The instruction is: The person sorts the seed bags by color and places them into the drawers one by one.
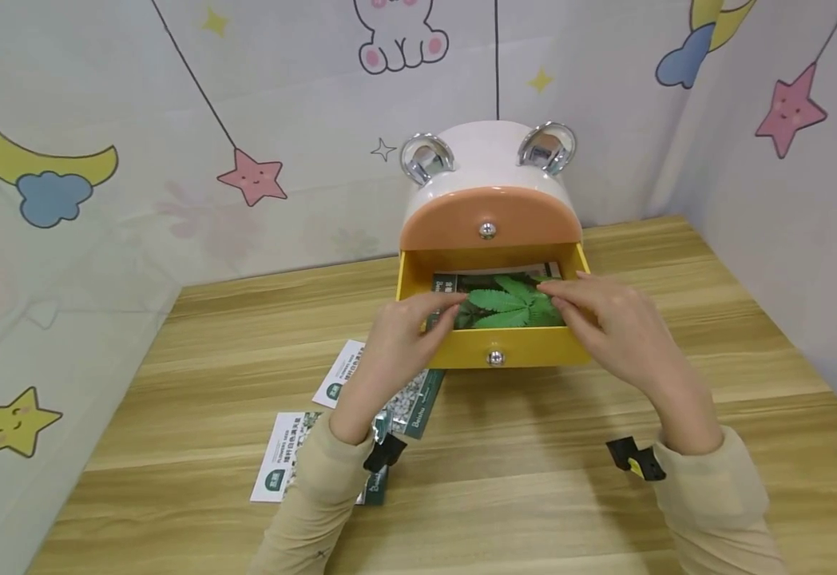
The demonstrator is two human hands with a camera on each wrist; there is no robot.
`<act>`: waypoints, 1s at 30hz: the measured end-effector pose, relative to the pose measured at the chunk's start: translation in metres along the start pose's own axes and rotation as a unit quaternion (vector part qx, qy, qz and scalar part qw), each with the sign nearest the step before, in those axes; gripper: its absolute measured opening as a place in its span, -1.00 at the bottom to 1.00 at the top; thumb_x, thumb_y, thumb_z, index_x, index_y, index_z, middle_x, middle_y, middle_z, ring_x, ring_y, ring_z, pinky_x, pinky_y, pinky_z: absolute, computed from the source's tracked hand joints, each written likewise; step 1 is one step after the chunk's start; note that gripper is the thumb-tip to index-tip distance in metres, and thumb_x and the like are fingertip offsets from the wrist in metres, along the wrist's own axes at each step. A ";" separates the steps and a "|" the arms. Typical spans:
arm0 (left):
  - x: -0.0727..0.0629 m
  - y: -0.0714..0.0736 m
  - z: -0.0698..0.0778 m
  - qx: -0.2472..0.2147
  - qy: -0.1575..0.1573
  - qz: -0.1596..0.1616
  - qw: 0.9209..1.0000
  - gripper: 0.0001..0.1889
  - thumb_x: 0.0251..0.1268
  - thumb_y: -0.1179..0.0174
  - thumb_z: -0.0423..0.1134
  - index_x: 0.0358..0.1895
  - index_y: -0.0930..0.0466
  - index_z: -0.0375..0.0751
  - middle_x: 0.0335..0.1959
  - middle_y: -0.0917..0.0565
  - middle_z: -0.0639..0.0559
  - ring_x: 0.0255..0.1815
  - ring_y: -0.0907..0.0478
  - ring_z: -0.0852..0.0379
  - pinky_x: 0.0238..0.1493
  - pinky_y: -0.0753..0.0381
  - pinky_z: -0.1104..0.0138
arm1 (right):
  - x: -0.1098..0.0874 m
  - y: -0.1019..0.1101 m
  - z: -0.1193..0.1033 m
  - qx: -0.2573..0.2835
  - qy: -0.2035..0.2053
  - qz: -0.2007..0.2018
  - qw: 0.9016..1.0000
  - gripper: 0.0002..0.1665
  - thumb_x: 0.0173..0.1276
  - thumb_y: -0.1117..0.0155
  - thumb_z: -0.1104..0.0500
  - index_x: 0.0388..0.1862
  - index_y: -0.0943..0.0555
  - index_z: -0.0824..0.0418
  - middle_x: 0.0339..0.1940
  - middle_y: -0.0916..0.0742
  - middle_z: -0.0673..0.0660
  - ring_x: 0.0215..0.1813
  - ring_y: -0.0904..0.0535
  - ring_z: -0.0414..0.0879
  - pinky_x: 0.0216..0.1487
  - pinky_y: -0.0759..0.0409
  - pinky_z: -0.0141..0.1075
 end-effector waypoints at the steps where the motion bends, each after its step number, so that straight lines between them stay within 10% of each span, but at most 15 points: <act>1: 0.000 0.000 0.000 -0.004 -0.005 -0.001 1.000 -0.75 0.41 -0.10 -0.23 0.04 -0.67 -0.11 -0.03 -0.74 0.04 -0.04 -0.70 0.15 -0.06 -0.69 0.35 | 0.000 0.000 0.000 0.000 0.004 0.003 1.000 -0.65 0.30 -0.24 0.33 0.05 -0.68 0.12 -0.31 -0.76 0.03 -0.40 -0.45 -0.21 -0.40 -0.40 -0.33; 6: -0.003 0.000 -0.001 -0.022 -0.039 0.013 0.999 -0.76 0.41 -0.09 -0.23 0.02 -0.68 -0.13 -0.05 -0.75 0.06 -0.03 -0.70 0.17 -0.03 -0.67 0.39 | -0.004 -0.003 -0.002 -0.004 0.032 0.030 0.999 -0.64 0.24 -0.28 0.36 0.01 -0.70 0.11 -0.34 -0.77 0.03 -0.36 -0.58 -0.15 -0.32 -0.49 -0.36; 12: -0.008 0.004 0.000 -0.045 -0.072 0.036 0.996 -0.77 0.40 -0.10 -0.28 0.00 -0.68 -0.17 -0.05 -0.75 0.03 0.02 -0.68 0.16 0.08 -0.62 0.43 | -0.008 -0.011 -0.007 0.015 0.109 0.088 0.990 -0.78 0.37 -0.22 0.20 -0.07 -0.72 0.15 -0.18 -0.80 0.16 -0.02 -0.70 0.14 0.33 -0.35 -0.59; 17: -0.014 0.010 0.001 -0.052 -0.093 0.048 0.993 -0.77 0.38 -0.11 -0.32 0.00 -0.67 -0.19 -0.02 -0.74 0.01 0.08 -0.66 0.15 0.19 -0.55 0.46 | -0.008 -0.014 -0.019 0.029 0.170 0.127 0.977 -0.47 0.54 0.08 -0.06 -0.11 -0.73 0.26 -0.22 -0.80 0.19 -0.14 -0.72 0.12 0.38 -0.30 -0.59; 30: -0.026 0.023 -0.003 -0.064 -0.118 0.079 0.988 -0.74 0.35 -0.11 -0.38 0.05 -0.64 -0.25 0.03 -0.72 -0.03 0.10 -0.64 0.13 0.25 -0.50 0.47 | -0.015 -0.009 -0.048 0.002 0.206 0.148 0.967 -0.54 0.55 0.07 0.05 -0.06 -0.70 0.32 0.03 -0.72 0.27 0.24 -0.54 0.04 0.47 -0.24 -0.48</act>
Point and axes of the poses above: each hand's wrist, its own x-axis towards the middle knuckle, its own y-axis out of the back of the hand, z = x × y, the point moved 2 cm from there along x, towards the middle knuckle
